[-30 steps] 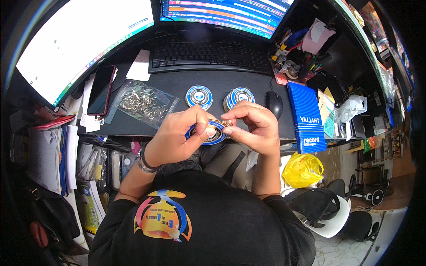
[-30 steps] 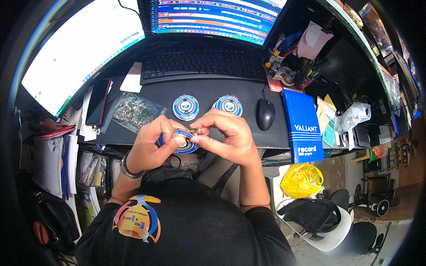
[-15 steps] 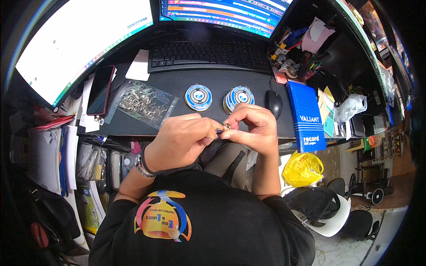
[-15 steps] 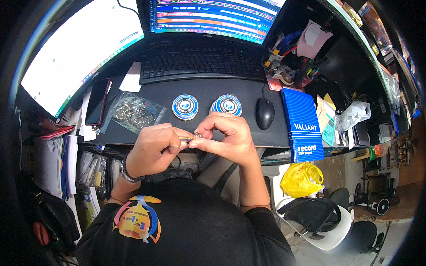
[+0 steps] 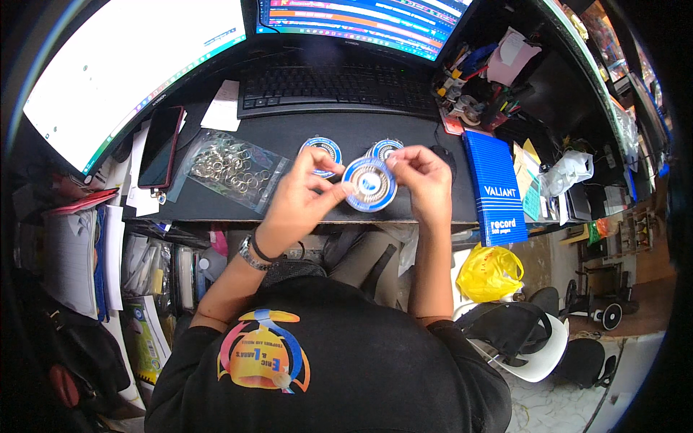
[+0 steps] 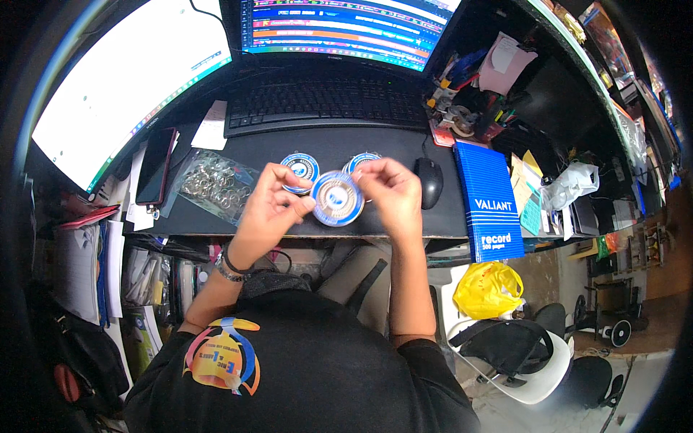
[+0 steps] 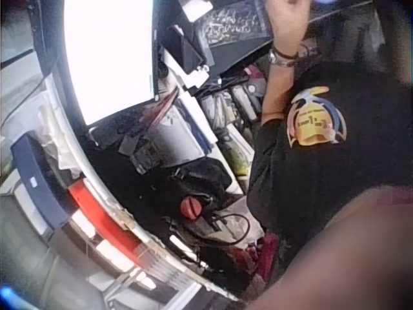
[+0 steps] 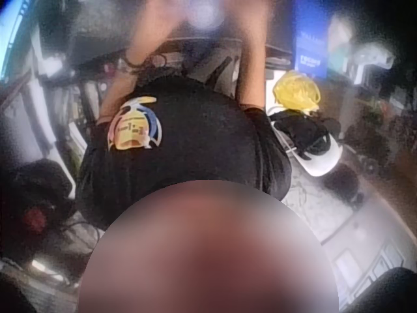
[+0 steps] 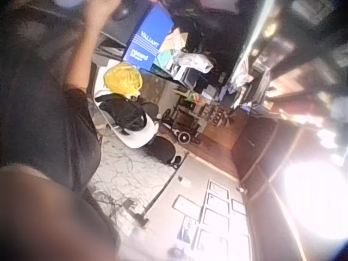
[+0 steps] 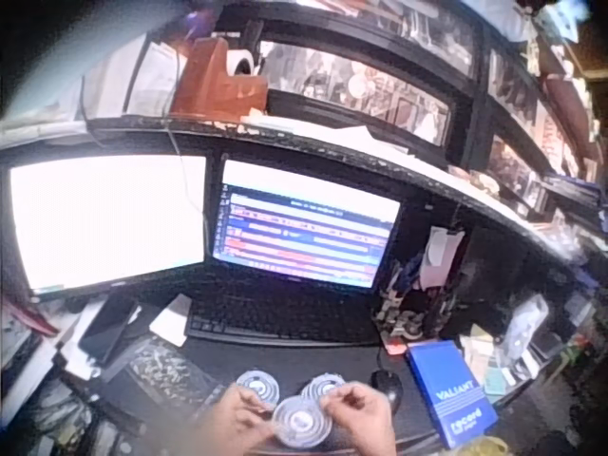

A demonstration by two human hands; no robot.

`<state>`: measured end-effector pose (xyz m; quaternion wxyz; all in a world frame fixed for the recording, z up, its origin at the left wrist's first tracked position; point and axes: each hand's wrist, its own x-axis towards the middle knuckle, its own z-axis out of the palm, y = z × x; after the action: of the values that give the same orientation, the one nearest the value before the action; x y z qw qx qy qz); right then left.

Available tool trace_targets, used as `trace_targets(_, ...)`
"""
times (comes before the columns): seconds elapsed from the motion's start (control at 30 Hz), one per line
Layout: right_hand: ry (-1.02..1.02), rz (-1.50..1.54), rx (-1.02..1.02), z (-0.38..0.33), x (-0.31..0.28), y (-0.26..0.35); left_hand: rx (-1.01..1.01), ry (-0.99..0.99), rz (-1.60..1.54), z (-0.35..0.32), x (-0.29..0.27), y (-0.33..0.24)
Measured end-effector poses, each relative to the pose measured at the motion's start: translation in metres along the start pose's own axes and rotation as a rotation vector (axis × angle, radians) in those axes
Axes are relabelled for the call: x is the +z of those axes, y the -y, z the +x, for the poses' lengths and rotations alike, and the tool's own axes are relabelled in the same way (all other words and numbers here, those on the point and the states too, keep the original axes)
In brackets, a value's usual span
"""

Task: The person repeatedly picks up small round blue-and-white discs and metal key rings from a desk, attaches each ring to a disc, and places the assembled keychains into a growing stack. The process is repeated for multiple units throughout the clip.

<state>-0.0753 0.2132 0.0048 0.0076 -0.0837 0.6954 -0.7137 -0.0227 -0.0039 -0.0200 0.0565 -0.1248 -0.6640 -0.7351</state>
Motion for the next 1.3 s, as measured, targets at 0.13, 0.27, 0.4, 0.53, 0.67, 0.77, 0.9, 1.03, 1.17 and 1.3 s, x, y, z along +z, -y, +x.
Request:
trace_targets(0.13, -0.104, -0.02, 0.021, 0.042, -0.021, -0.02, 0.016, -0.137, 0.089, 0.005, -0.025, -0.006)
trace_targets(0.27, -0.109, -0.263, 0.015, 0.069, -0.037, -0.033, 0.047, -0.331, 0.276, 0.007, -0.051, -0.012)
trace_targets(0.4, -0.07, -0.187, -0.062, 0.074, -0.044, -0.042, -0.024, -0.322, 0.307, 0.006, -0.064, -0.012)
trace_targets(0.53, 0.012, 0.208, -0.188, 0.066, -0.044, -0.047, -0.052, -0.224, 0.313, 0.005, -0.051, -0.003)
trace_targets(0.67, 0.011, 0.472, -0.301, 0.062, -0.046, -0.039, 0.002, -0.025, 0.312, 0.008, -0.026, 0.012)
trace_targets(0.77, 0.006, 0.264, -0.213, 0.067, -0.053, -0.023, 0.012, 0.017, 0.325, 0.008, -0.009, 0.02)
trace_targets(0.9, 0.095, -0.028, -0.056, 0.079, -0.051, -0.017, -0.01, 0.068, 0.369, 0.019, 0.017, 0.033)
trace_targets(1.03, -0.402, -0.649, -0.588, 0.098, -0.011, -0.051, 0.183, 0.097, 0.867, 0.017, 0.063, 0.055)
trace_targets(1.17, -0.738, -0.664, -0.831, 0.107, 0.002, -0.059, 0.316, -0.151, 0.984, 0.01, 0.089, 0.068)
trace_targets(1.3, -0.943, -0.524, -0.874, 0.115, 0.002, -0.031, 0.444, -0.121, 0.457, -0.012, 0.131, 0.06)
